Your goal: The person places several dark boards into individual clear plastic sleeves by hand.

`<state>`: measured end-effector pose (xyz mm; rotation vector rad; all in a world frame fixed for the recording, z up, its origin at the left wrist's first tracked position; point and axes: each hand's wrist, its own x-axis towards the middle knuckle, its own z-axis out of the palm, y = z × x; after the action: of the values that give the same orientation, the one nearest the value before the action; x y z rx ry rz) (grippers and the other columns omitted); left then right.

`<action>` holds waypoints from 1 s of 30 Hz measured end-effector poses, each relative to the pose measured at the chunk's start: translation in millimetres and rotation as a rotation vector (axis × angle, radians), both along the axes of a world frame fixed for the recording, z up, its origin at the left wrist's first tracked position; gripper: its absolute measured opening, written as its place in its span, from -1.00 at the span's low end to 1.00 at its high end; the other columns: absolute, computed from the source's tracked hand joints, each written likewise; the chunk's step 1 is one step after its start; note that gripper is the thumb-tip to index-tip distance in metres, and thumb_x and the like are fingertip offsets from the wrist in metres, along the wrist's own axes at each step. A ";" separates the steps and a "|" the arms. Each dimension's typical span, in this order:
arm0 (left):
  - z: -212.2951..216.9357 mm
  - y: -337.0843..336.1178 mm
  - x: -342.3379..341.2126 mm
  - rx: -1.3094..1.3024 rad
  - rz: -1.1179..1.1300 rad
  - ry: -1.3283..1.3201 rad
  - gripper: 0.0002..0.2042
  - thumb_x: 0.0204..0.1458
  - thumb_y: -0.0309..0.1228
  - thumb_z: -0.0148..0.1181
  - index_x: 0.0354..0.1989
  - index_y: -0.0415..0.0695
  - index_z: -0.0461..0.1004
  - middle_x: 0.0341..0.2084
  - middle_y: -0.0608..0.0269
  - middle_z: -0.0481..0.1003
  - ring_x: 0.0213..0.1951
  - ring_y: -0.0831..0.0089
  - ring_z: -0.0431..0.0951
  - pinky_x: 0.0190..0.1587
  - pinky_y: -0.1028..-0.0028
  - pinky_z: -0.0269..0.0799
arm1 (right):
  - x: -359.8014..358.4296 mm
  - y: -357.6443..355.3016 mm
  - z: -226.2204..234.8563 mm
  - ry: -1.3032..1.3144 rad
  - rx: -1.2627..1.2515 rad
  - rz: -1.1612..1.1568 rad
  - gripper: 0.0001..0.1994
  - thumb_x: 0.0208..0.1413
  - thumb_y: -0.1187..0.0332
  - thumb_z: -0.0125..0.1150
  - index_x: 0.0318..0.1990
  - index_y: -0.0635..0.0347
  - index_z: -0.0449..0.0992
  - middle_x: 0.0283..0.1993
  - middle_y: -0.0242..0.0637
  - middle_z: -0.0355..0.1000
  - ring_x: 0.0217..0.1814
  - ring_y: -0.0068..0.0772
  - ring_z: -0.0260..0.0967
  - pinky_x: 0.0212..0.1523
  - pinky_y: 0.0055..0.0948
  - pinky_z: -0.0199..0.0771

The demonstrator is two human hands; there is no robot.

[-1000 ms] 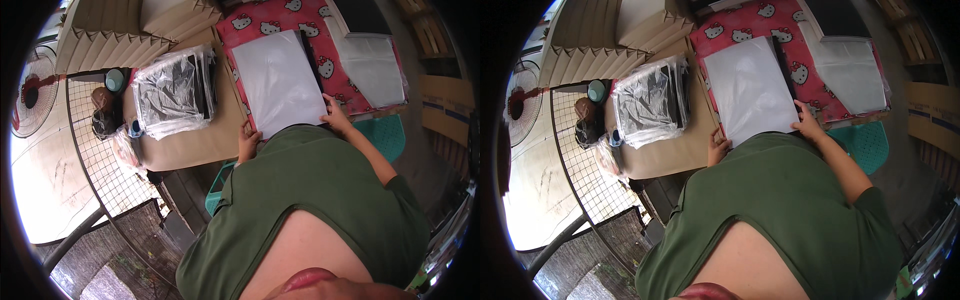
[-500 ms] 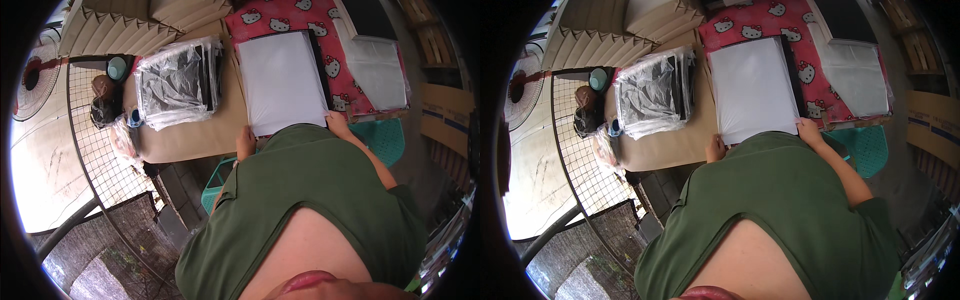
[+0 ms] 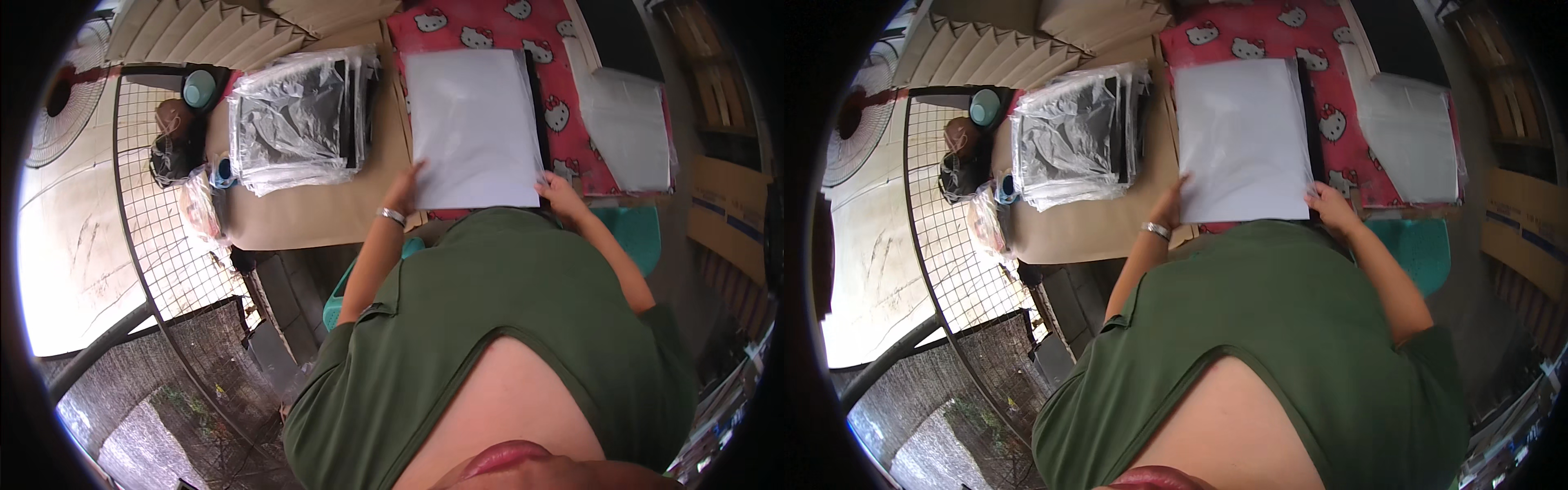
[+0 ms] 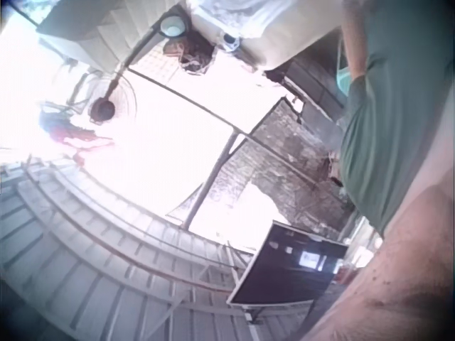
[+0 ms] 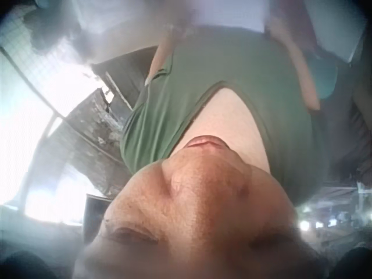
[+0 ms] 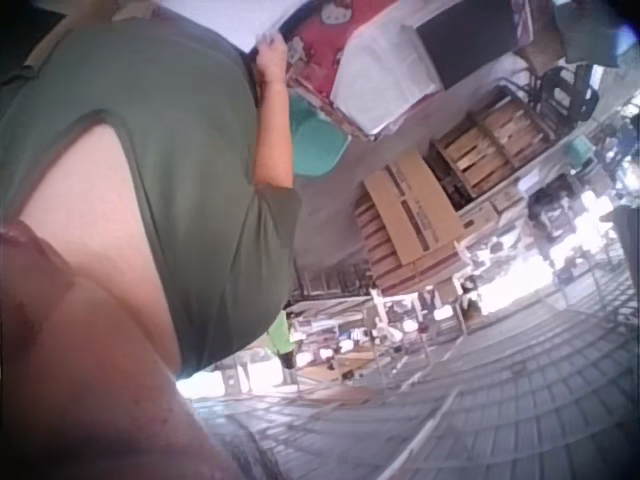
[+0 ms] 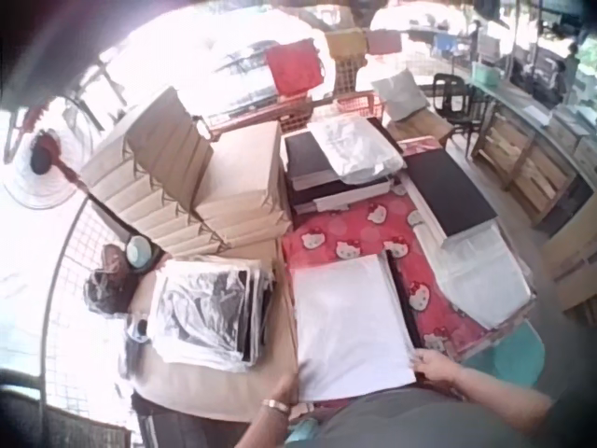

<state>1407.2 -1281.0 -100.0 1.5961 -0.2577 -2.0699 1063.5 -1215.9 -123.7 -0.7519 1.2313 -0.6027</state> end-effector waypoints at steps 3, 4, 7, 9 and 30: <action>35.6 25.5 -12.3 -0.004 -0.105 0.054 -0.63 0.00 -0.45 0.14 -0.05 -0.32 0.24 -0.13 0.01 0.38 -0.14 0.23 0.47 -0.21 0.23 0.52 | -6.8 11.2 -3.2 0.209 -0.171 0.078 -0.74 0.12 0.42 -0.05 -0.06 0.35 0.36 -0.19 -0.28 0.43 -0.13 -0.53 0.31 -0.01 -0.52 0.25; 46.3 39.3 -11.1 -0.053 -0.024 0.201 -0.63 -0.04 -0.58 0.14 -0.05 -0.34 0.22 -0.15 0.01 0.39 -0.18 0.20 0.48 -0.19 0.25 0.53 | -5.7 15.2 -2.1 0.246 -0.214 0.066 -0.75 0.13 0.41 -0.06 -0.07 0.34 0.37 -0.24 -0.29 0.44 -0.17 -0.54 0.32 -0.05 -0.52 0.27; 59.9 62.3 2.5 -0.164 -0.237 -0.114 -0.63 -0.01 -0.57 0.11 -0.03 -0.33 0.19 -0.14 0.03 0.38 -0.18 0.21 0.48 -0.17 0.20 0.53 | 3.9 13.5 11.2 0.307 -0.251 0.088 -0.76 0.14 0.38 -0.07 -0.12 0.31 0.41 -0.37 -0.30 0.45 -0.29 -0.56 0.34 -0.16 -0.54 0.32; 66.8 72.4 17.5 -0.264 0.049 -0.076 -0.65 -0.02 -0.59 0.10 -0.03 -0.26 0.21 -0.14 0.10 0.39 -0.19 0.31 0.48 -0.16 0.23 0.52 | 12.6 -8.6 40.5 0.295 -0.160 0.184 -0.76 0.15 0.36 -0.07 -0.13 0.29 0.43 -0.44 -0.33 0.44 -0.37 -0.59 0.34 -0.23 -0.56 0.34; -42.2 -89.3 166.0 -0.293 0.854 -0.066 -0.29 -0.04 -0.34 0.18 0.17 -0.41 -0.10 0.07 -0.19 0.15 0.01 -0.04 0.28 0.07 0.09 0.32 | -167.9 -28.5 -32.2 1.336 -0.440 -0.039 -0.79 -0.16 0.35 0.24 -0.31 0.06 0.42 -0.29 -0.26 0.32 -0.14 -0.16 0.31 -0.20 -0.18 0.33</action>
<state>1573.2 -1370.3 -142.2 1.2764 0.0944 -1.2578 895.5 -1244.4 -156.0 -1.6262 2.3578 -0.3599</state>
